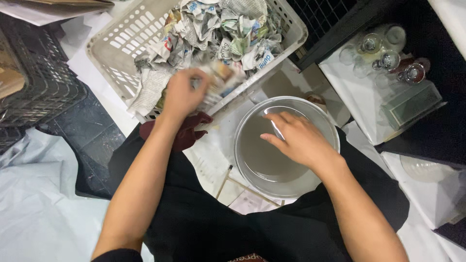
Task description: The person repeatedly takes crumpled newspaper sheets from a basket, unfolds them, and wraps individual glass items. Each wrapped item is placed into a metal bucket. The process continues with multiple glass pieces throughout the clip.
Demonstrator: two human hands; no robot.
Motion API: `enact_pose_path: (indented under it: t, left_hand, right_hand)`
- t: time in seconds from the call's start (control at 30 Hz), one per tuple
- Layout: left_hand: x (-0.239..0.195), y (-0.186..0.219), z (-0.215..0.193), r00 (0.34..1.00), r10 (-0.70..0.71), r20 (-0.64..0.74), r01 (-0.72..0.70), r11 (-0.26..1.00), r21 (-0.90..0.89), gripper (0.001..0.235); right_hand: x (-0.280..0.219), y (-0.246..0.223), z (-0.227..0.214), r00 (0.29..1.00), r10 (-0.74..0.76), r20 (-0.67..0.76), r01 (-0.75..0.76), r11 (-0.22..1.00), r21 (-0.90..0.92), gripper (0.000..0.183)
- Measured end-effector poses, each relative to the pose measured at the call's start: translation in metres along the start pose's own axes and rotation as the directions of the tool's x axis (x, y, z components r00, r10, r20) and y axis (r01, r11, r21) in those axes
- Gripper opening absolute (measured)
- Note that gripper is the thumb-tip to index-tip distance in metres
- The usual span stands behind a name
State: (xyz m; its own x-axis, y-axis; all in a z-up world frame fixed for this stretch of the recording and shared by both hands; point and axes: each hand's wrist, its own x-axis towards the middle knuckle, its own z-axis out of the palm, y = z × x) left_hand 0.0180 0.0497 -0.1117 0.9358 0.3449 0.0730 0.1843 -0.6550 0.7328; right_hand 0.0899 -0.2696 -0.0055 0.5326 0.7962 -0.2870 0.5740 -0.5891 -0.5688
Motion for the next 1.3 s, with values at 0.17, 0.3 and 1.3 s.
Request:
enact_pose_path:
  t: [0.17, 0.3, 1.3]
  left_hand:
    - [0.020, -0.007, -0.032, 0.941, -0.326, -0.096, 0.163, 0.681, -0.714, 0.023]
    - [0.030, 0.005, -0.059, 0.946, -0.267, 0.185, 0.215, 0.088, -0.973, 0.046]
    - [-0.035, 0.121, -0.003, 0.931, 0.309, 0.192, -0.187, 0.859, -0.477, 0.072]
  right_hand:
    - [0.003, -0.004, -0.006, 0.999, 0.004, -0.037, -0.002, 0.998, 0.067, 0.052]
    - [0.006, -0.009, -0.005, 0.998, 0.027, -0.059, -0.018, 0.989, 0.147, 0.047]
    - [0.018, 0.016, 0.025, 0.830, 0.411, -0.377, 0.328, 0.186, 0.926, 0.020]
